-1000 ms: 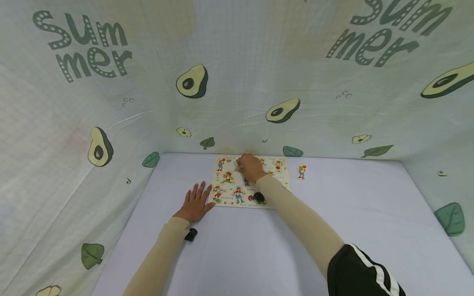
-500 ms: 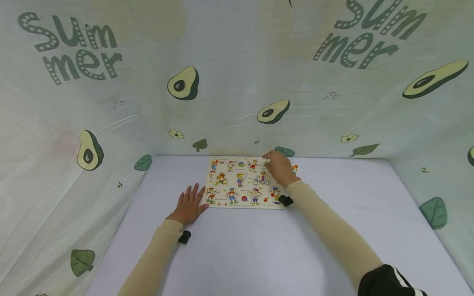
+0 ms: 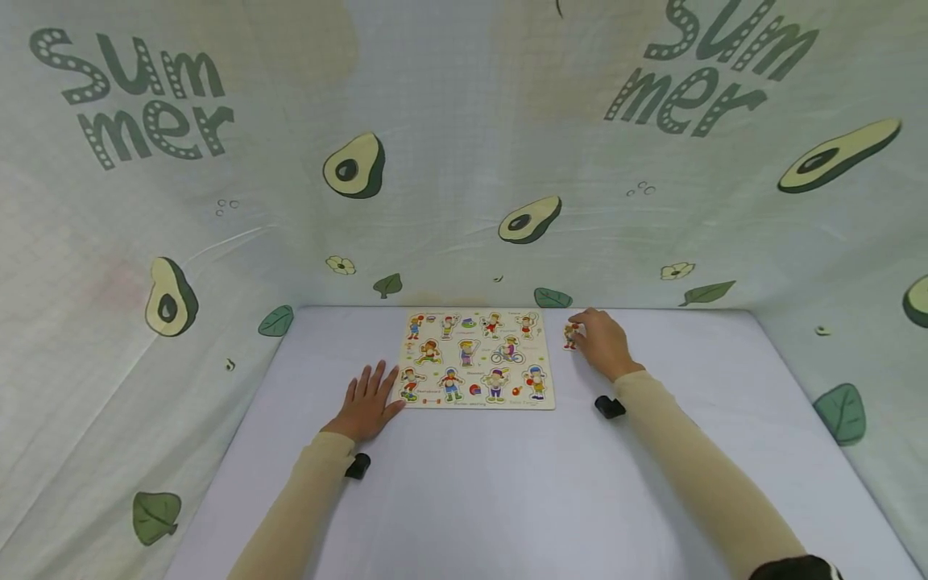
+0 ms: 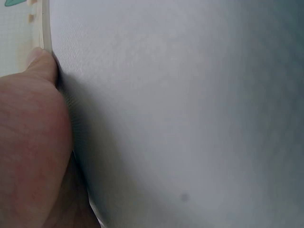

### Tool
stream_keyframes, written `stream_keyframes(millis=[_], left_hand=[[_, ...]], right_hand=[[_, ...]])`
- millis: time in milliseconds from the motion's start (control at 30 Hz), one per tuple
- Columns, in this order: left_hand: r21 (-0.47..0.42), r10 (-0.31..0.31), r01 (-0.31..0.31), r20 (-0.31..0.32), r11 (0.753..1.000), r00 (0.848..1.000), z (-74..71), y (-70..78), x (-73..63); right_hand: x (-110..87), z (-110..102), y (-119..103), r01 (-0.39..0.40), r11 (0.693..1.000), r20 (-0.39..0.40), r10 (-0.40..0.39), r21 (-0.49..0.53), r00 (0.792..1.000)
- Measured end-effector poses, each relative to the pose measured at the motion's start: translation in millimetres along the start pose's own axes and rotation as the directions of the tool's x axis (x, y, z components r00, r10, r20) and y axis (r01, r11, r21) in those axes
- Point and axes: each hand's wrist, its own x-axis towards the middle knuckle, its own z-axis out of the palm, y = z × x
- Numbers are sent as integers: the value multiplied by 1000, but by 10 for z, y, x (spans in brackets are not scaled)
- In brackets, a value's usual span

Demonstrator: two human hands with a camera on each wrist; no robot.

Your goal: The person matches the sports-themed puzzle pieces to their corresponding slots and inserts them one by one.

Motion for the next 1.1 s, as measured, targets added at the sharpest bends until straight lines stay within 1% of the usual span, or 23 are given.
stream_keyframes(millis=[100, 167, 267, 367, 600, 800, 900, 1100], left_hand=[[-2, 5, -5, -7, 1000, 1000, 6, 0, 1], [-2, 3, -3, -5, 1000, 1000, -1, 4, -4], [-2, 2, -2, 3, 1000, 1000, -18, 12, -7], [-1, 2, -2, 12, 1000, 1000, -33, 18, -8], [-4, 8, -8, 7, 1000, 1000, -47, 41, -28], [-11, 16, -16, -13, 1000, 1000, -27, 26, -18], [-11, 19, -19, -10, 1000, 1000, -31, 26, -22], [-20, 21, -21, 2, 1000, 1000, -75, 73, -55]], right_hand=[[-31, 3, 95, 9, 1000, 38, -8, -18, 999], [-27, 16, 119, 18, 1000, 65, -17, -16, 998], [-6, 35, 132, 26, 999, 99, -23, -27, 995], [15, 58, 129, 31, 999, 117, -26, -42, 993], [39, 59, 86, 44, 999, 104, -40, -32, 994], [63, 80, 81, 19, 1000, 103, -16, -21, 995], [68, 86, 85, 17, 1000, 94, -15, -25, 995], [76, 97, 68, 23, 998, 95, -18, -50, 995]])
